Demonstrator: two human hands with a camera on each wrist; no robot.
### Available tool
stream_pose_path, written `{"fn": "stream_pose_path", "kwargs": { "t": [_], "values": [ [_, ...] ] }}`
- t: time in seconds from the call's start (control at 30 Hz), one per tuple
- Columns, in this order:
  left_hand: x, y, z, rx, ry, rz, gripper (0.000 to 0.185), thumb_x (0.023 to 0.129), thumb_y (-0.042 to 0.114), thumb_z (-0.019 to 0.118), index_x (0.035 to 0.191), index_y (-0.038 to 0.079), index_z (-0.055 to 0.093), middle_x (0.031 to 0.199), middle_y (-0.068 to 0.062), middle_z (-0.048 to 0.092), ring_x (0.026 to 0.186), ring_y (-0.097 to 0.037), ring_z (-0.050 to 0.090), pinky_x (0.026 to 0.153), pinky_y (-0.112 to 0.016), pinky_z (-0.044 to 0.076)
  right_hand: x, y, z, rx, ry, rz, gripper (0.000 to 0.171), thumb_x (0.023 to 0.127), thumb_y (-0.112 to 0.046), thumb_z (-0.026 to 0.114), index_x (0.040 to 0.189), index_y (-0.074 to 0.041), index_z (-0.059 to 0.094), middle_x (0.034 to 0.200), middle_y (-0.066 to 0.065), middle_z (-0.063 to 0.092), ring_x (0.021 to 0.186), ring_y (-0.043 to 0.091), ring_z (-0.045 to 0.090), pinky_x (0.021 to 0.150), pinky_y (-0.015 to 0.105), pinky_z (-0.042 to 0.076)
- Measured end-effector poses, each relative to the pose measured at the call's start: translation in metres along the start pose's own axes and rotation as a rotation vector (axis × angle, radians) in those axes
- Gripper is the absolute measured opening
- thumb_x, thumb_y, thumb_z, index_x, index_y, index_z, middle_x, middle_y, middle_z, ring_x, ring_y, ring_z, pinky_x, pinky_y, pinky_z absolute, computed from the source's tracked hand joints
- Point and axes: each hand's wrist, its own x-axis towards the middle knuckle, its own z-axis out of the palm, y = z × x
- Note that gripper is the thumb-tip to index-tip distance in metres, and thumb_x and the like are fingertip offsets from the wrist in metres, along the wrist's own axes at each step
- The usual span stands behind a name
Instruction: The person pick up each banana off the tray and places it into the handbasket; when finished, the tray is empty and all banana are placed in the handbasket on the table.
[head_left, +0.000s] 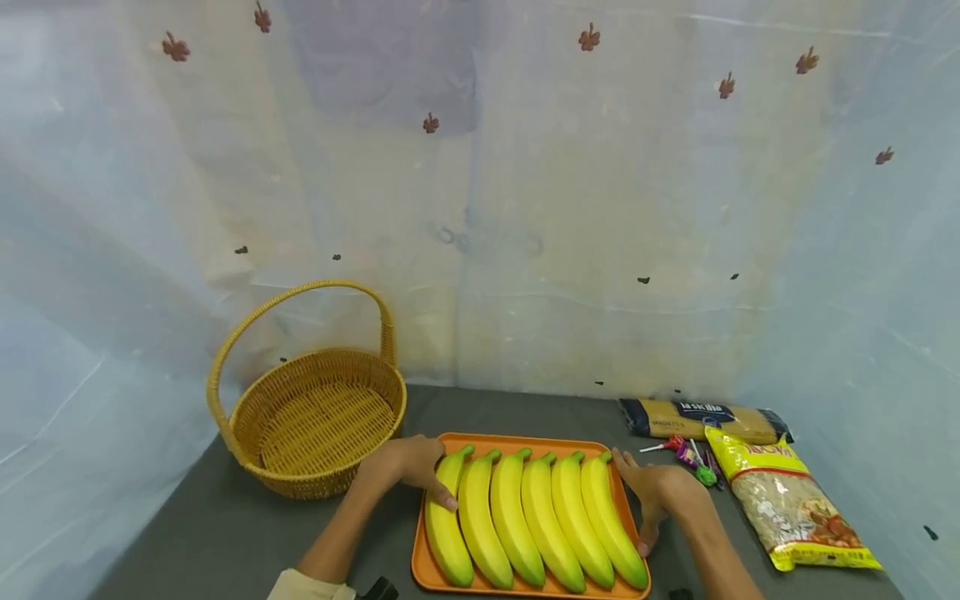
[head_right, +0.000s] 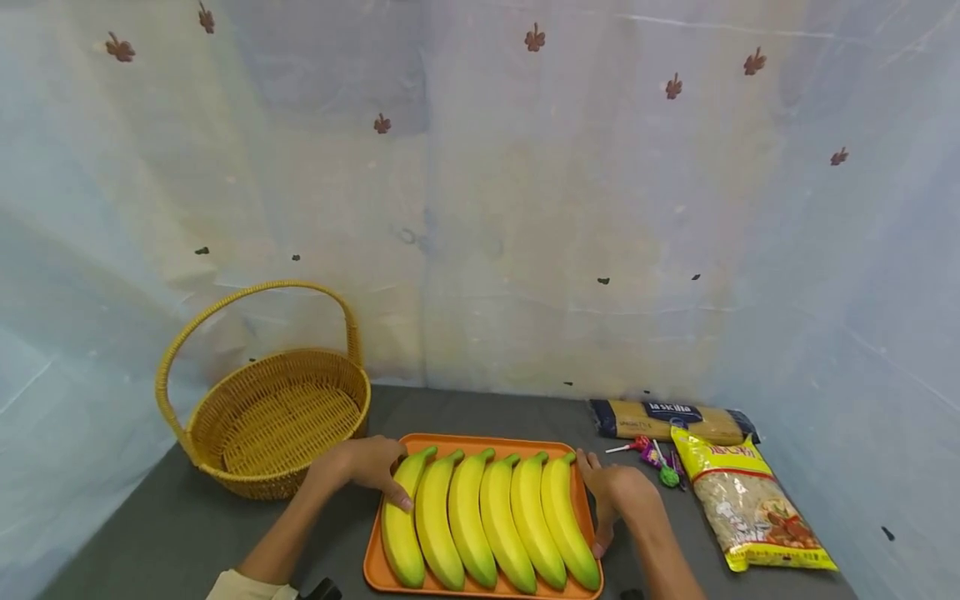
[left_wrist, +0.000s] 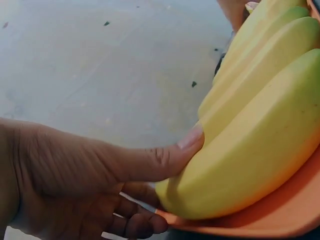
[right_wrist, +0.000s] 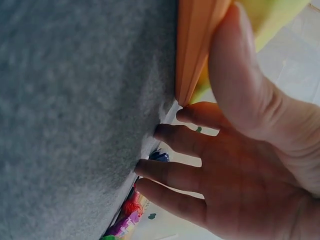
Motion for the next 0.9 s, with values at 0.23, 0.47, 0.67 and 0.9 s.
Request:
{"fn": "stream_pose_path", "kwargs": {
  "t": [0.23, 0.47, 0.67, 0.9],
  "values": [
    [-0.004, -0.02, -0.007, -0.16, 0.02, 0.315, 0.073, 0.088, 0.07, 0.072, 0.13, 0.013, 0.054, 0.106, -0.005, 0.062, 0.086, -0.017, 0.06, 0.074, -0.036, 0.053, -0.009, -0.007, -0.002, 0.035, -0.009, -0.011, 0.131, 0.067, -0.03, 0.099, 0.167, -0.006, 0.017, 0.172, 0.025, 0.022, 0.151, 0.059, 0.031, 0.115, 0.076, 0.033],
    [-0.041, 0.007, -0.03, -0.559, 0.004, 0.42, 0.056, 0.099, 0.034, 0.075, 0.133, 0.01, 0.038, 0.118, -0.016, 0.067, 0.097, -0.019, 0.07, 0.083, -0.04, 0.06, -0.017, -0.009, -0.005, 0.023, 0.005, -0.015, 0.127, 0.069, -0.03, 0.097, 0.166, -0.005, 0.019, 0.171, 0.026, 0.024, 0.149, 0.059, 0.034, 0.116, 0.076, 0.031],
    [-0.053, 0.011, -0.041, -0.699, 0.223, 0.502, 0.054, 0.105, 0.023, 0.065, 0.148, 0.022, 0.032, 0.118, -0.02, 0.067, 0.092, -0.024, 0.07, 0.081, -0.038, 0.058, -0.016, -0.007, -0.007, 0.026, -0.012, -0.011, 0.128, 0.07, -0.031, 0.097, 0.167, -0.007, 0.016, 0.172, 0.025, 0.022, 0.149, 0.058, 0.035, 0.116, 0.074, 0.032],
    [-0.065, -0.001, -0.052, -0.815, 0.538, 0.426, 0.065, 0.11, 0.031, 0.056, 0.166, 0.026, 0.024, 0.145, -0.024, 0.048, 0.107, -0.03, 0.061, 0.088, -0.039, 0.056, -0.014, -0.006, -0.006, 0.021, -0.015, -0.039, 0.128, 0.071, -0.033, 0.096, 0.167, -0.005, 0.016, 0.171, 0.028, 0.022, 0.148, 0.058, 0.037, 0.117, 0.074, 0.032]
  ]
}}
